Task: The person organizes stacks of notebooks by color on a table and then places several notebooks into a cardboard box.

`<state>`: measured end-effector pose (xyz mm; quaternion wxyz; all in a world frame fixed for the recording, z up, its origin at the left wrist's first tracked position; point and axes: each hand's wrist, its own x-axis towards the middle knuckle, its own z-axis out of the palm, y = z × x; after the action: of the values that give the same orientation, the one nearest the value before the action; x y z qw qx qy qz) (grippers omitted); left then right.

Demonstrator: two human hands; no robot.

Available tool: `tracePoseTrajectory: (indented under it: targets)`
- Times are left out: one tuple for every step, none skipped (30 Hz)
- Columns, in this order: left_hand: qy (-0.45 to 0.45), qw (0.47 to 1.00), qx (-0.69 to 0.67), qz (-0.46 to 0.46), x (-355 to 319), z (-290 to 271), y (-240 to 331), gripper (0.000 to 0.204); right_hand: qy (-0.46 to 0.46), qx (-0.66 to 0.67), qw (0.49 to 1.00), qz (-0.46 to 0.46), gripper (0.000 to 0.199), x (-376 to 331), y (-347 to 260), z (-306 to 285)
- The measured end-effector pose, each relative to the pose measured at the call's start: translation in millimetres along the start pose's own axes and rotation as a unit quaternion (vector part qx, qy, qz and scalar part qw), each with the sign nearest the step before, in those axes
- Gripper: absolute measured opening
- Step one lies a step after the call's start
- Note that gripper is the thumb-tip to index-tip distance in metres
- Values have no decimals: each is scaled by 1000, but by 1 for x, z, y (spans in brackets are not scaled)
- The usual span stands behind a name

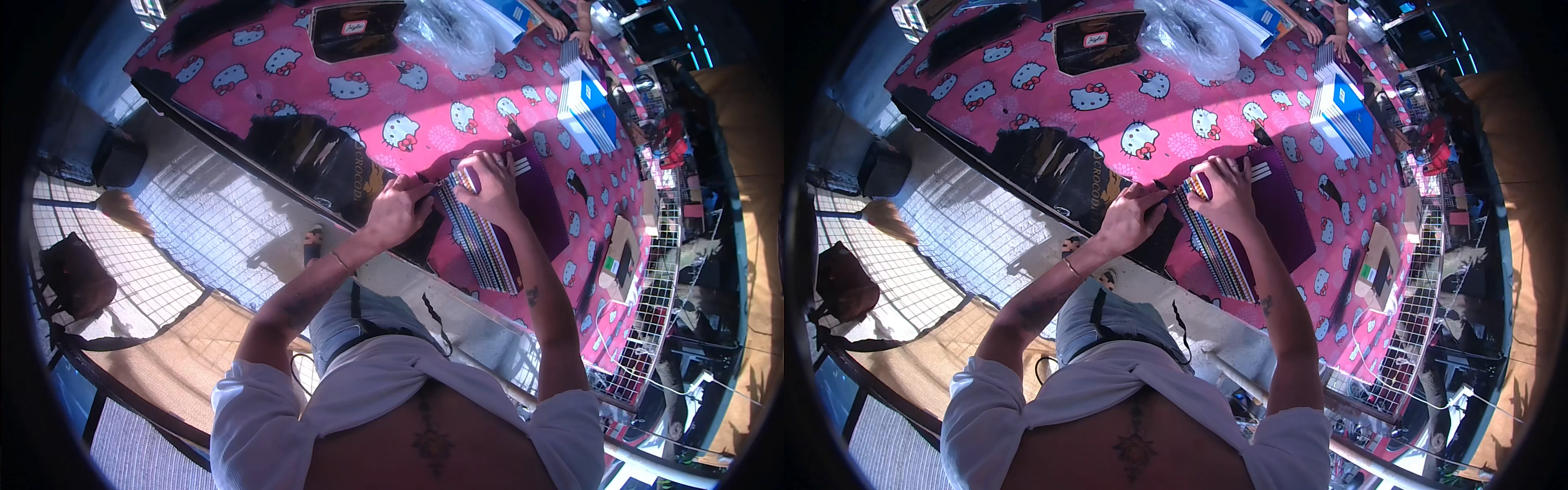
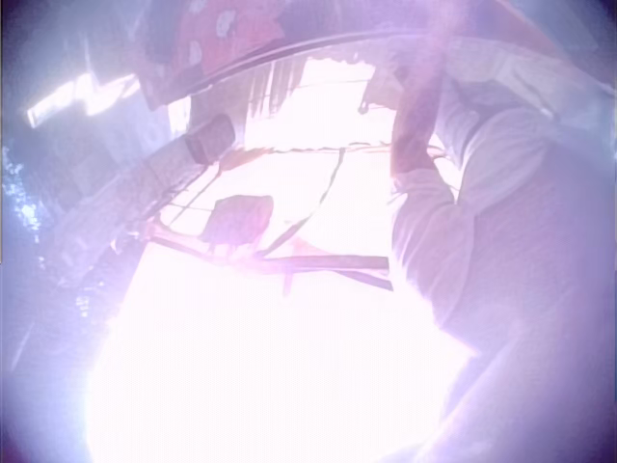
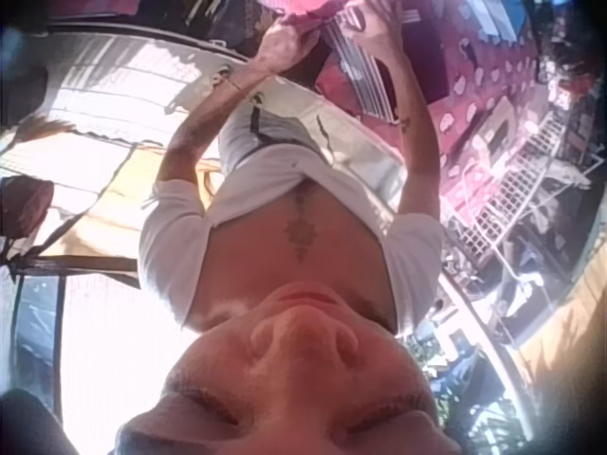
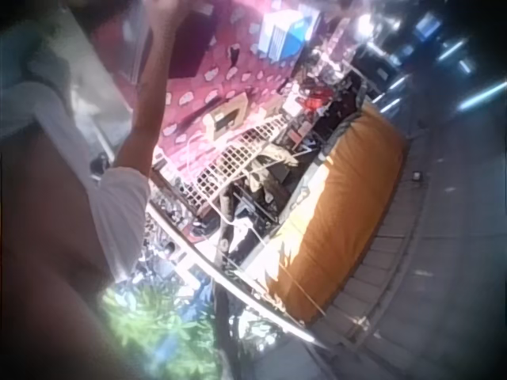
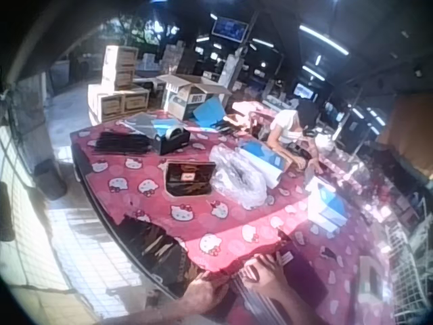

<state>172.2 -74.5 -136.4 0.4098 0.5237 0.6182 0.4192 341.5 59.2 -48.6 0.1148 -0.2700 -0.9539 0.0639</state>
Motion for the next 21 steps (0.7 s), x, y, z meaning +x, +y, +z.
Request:
tracePoseTrajectory:
  targets:
    - [-8, 999, -47, -26, -1, 0, 0, 39, 0, 1, 1000, 1, 35, -1, 1, 0]
    - [-15, 994, -94, -52, -2, 0, -1, 39, 2, 5, 1000, 1, 35, -1, 2, 1]
    - [-23, 987, -141, -77, -3, 1, -1, 40, 4, 8, 1000, 2, 35, -1, 2, 1]
    - [-29, 977, -188, -102, -3, 1, -2, 40, 4, 9, 1000, 1, 35, -1, 1, 1]
    - [-35, 964, -233, -126, -3, 1, -3, 41, 0, 5, 1000, 2, 35, 0, 0, 1]
    - [-47, 918, -352, -174, -2, 1, -4, 41, -4, 1, 1000, 2, 35, 0, -1, 0]
    - [-47, 919, -352, -174, -2, 0, -3, 41, -3, 2, 1000, 3, 35, 0, 0, 1]
    - [-56, 906, -376, -185, 0, 0, -2, 40, 3, 5, 1000, 0, 35, -1, 1, 1]
    - [-64, 893, -401, -196, 1, 0, 0, 39, 10, 8, 1000, -2, 35, -1, 1, 1]
    - [-64, 893, -401, -196, 2, 0, -1, 39, 10, 8, 1000, -2, 35, -1, 1, 1]
    - [-61, 891, -406, -195, 3, 0, -2, 38, 8, 7, 1000, -3, 35, 0, 0, 0]
    - [-59, 889, -411, -194, 4, 0, -3, 37, 6, 7, 1000, -3, 36, 0, -1, 0]
    - [-61, 889, -410, -194, 4, -1, -2, 37, 7, 7, 1000, -1, 36, 0, -1, 0]
    - [-69, 890, -406, -194, 5, -3, -2, 36, 5, 4, 1000, 0, 36, -1, 0, 0]
    - [-77, 891, -402, -194, 5, -3, -1, 36, 2, 0, 1000, 0, 36, -1, 0, -1]
    - [-77, 892, -402, -195, 5, -2, -2, 36, 3, 1, 1000, 0, 36, -1, 1, 0]
    - [-73, 892, -402, -194, 6, 0, -3, 35, 6, 2, 1000, -3, 36, -1, 2, 0]
    - [-69, 892, -402, -193, 6, 1, -5, 34, 9, 2, 1000, -6, 36, -1, 2, 1]
    - [-69, 892, -402, -194, 8, 1, -6, 34, 8, 3, 1000, -6, 36, -1, 1, 0]
    - [-71, 943, -282, -162, 9, -1, -7, 34, 5, -1, 1000, -4, 35, 0, -2, -1]
    - [-71, 977, -156, -127, 9, -2, -8, 34, 2, -5, 1000, -3, 34, 1, -4, -2]
